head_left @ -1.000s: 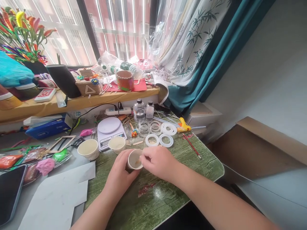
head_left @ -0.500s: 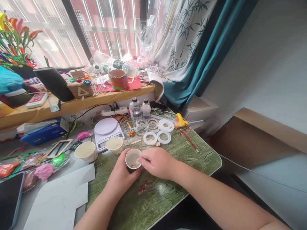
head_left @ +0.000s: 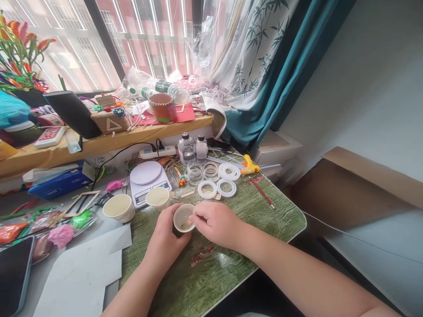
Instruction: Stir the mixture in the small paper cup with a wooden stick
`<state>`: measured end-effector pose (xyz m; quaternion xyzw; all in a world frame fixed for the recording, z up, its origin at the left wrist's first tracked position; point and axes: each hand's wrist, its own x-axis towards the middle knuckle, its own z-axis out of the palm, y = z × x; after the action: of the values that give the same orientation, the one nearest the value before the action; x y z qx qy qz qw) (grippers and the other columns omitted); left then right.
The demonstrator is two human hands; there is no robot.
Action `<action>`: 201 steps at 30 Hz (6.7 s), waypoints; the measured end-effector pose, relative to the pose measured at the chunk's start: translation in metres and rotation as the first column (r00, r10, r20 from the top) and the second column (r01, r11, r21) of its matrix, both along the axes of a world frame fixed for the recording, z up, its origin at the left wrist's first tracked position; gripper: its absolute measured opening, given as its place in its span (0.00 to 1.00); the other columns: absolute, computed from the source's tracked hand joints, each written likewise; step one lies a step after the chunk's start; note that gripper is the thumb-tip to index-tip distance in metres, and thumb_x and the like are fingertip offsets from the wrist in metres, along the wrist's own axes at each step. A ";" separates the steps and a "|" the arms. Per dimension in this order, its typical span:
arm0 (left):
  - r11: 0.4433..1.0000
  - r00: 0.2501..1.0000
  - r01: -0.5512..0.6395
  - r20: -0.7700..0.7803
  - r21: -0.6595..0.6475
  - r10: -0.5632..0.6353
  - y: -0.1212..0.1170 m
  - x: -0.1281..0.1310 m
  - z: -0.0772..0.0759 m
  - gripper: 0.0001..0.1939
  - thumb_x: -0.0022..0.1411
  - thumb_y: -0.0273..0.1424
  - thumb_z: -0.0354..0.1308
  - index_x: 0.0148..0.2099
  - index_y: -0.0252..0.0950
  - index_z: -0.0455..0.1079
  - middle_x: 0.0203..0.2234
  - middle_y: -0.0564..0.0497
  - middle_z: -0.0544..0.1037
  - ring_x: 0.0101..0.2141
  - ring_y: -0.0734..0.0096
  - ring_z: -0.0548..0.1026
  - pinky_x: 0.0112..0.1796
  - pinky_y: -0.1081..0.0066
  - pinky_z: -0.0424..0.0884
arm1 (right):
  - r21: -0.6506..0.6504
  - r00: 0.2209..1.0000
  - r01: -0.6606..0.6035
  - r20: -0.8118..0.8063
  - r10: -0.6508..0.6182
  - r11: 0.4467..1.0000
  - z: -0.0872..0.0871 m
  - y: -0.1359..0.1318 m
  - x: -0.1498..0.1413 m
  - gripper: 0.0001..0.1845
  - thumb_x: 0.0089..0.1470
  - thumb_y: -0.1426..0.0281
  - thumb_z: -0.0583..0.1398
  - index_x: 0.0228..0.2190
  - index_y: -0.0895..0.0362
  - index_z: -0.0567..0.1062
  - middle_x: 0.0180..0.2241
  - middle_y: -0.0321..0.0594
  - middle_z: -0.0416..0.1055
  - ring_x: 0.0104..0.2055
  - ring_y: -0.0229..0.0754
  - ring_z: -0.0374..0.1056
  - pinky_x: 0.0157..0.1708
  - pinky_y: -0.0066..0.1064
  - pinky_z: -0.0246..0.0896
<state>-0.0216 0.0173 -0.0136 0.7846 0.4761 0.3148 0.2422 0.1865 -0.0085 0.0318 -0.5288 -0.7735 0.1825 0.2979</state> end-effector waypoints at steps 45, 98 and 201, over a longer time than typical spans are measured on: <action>0.997 0.998 0.060 0.001 -0.040 -0.060 0.000 0.002 0.001 0.30 0.58 0.29 0.63 0.63 0.43 0.67 0.56 0.44 0.79 0.55 0.50 0.79 0.56 0.52 0.76 | -0.008 0.991 0.122 -0.052 -0.122 0.993 -0.001 0.003 0.000 0.20 0.65 0.70 0.58 0.22 0.55 0.60 0.23 0.31 0.61 0.26 0.35 0.54 0.28 0.30 0.42; 0.999 1.000 0.015 0.007 -0.030 -0.015 0.002 0.001 -0.001 0.29 0.61 0.34 0.65 0.64 0.46 0.67 0.56 0.46 0.79 0.56 0.50 0.77 0.55 0.51 0.76 | -0.046 0.989 0.089 -0.113 -0.093 0.995 -0.007 0.006 0.003 0.20 0.65 0.70 0.59 0.22 0.56 0.59 0.24 0.32 0.61 0.28 0.36 0.57 0.29 0.30 0.44; 0.781 0.392 -0.202 0.682 -0.591 0.618 -0.057 0.003 0.054 0.33 0.74 0.54 0.39 0.57 0.34 0.73 0.56 0.34 0.79 0.58 0.52 0.78 0.52 0.54 0.79 | -0.103 0.649 0.247 -0.721 -0.243 0.964 -0.049 0.005 0.026 0.21 0.69 0.54 0.50 0.27 0.52 0.62 0.24 0.31 0.55 0.27 0.40 0.54 0.30 0.32 0.56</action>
<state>-0.0188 -0.0399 0.0404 0.3064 0.5318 0.5984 0.5150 0.2125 -0.0032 -0.0176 -0.5114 -0.5134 0.3335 0.6031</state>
